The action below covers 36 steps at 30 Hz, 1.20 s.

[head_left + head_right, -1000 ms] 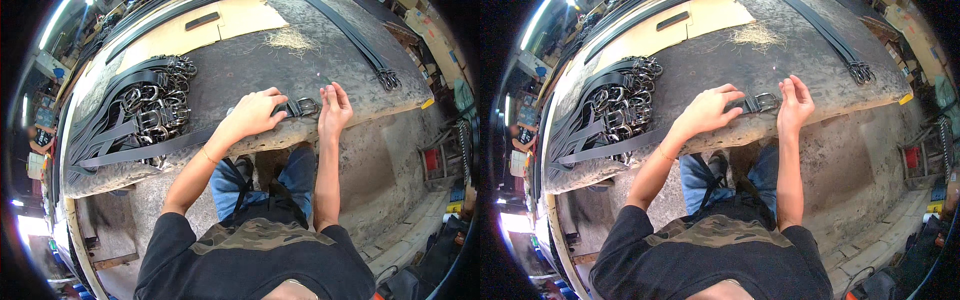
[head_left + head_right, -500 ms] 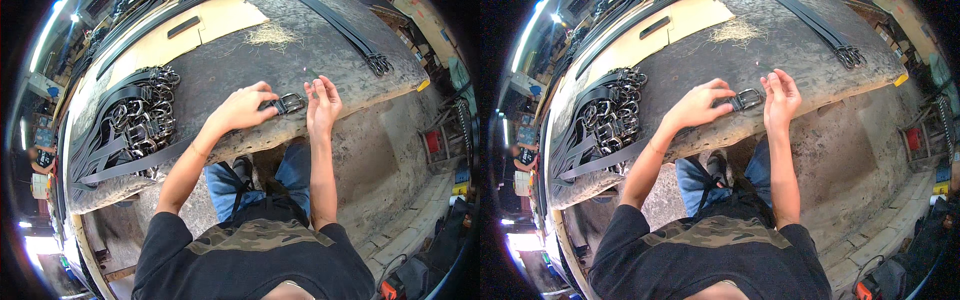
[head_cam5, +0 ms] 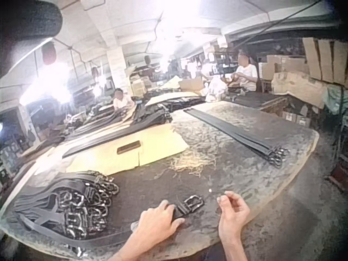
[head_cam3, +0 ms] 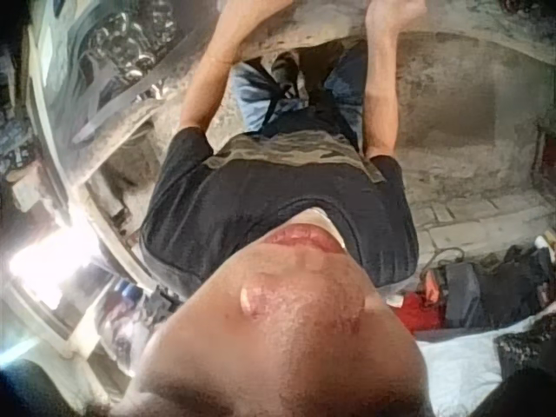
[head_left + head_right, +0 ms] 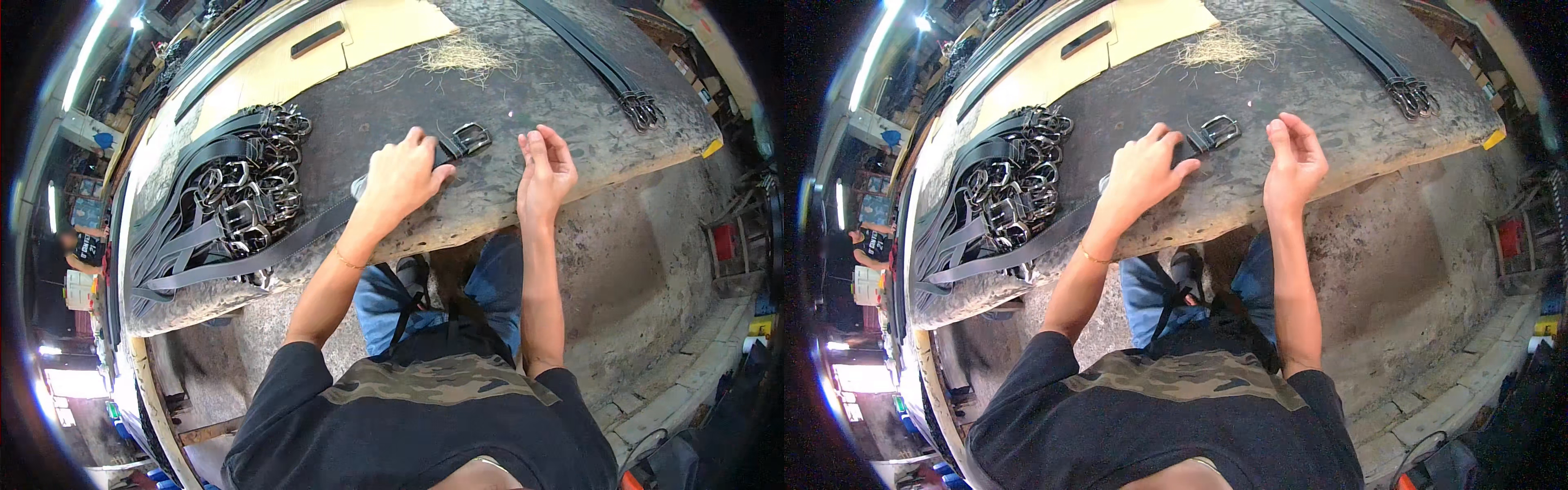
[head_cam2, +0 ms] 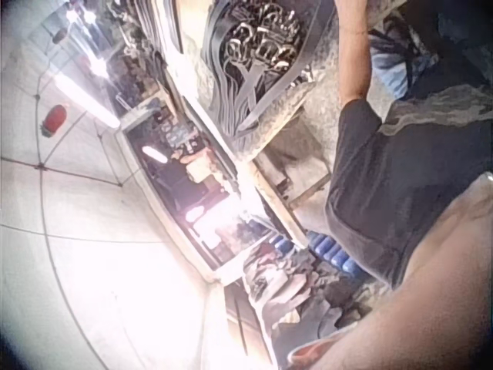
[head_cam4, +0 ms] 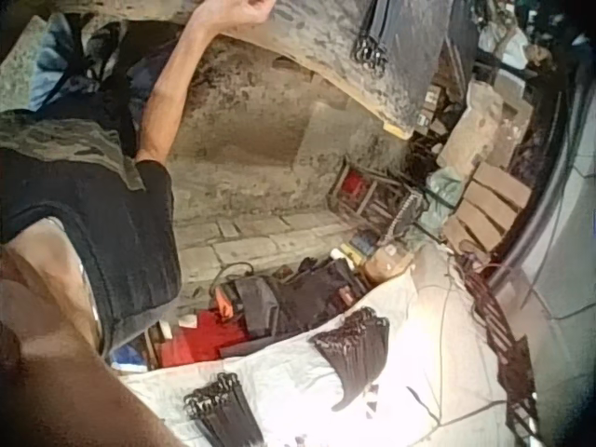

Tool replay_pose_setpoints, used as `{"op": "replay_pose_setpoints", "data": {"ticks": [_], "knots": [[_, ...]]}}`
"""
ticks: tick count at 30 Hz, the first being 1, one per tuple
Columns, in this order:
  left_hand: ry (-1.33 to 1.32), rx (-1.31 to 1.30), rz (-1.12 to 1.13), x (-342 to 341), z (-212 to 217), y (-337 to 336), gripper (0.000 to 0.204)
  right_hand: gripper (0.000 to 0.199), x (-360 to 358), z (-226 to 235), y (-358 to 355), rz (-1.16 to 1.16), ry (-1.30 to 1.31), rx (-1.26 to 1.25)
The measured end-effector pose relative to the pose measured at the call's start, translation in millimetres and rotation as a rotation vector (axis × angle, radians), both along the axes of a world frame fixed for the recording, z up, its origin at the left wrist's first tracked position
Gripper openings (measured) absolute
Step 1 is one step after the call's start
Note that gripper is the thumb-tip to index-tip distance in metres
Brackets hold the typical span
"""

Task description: Assembling leather belts by attaching buckles and hardware at a workbench.

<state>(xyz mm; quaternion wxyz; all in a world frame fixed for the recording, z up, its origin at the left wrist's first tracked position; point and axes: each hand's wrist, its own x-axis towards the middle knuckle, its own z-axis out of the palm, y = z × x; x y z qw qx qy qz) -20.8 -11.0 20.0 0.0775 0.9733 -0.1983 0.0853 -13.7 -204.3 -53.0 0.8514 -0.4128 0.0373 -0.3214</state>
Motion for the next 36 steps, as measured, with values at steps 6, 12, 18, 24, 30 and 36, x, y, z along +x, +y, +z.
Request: {"op": "replay_pose_setpoints", "data": {"ticks": [6,12,18,24,30,36], "knots": [[0.018,0.046,-0.009,7,-2,11,0.034,0.017,1,-1,-1,-0.047,0.001,-0.048],[-0.162,0.1,-0.043,-14,0,-7,0.019,0.023,-15,4,-4,0.021,-0.031,0.155],[-0.045,0.006,-0.139,-44,-17,-4,0.023,0.025,-56,-11,-65,-0.347,0.123,-0.239],[0.16,-0.175,-0.21,-3,-3,0,0.035,0.02,-67,-12,-100,-0.425,0.26,-0.522],[0.235,-0.212,-0.179,20,4,-8,0.05,0.015,-64,-9,-114,-0.687,0.023,-0.848],[0.297,-0.042,-0.255,25,18,-19,0.046,0.014,-62,-11,-133,-0.589,0.042,-1.48]]}}
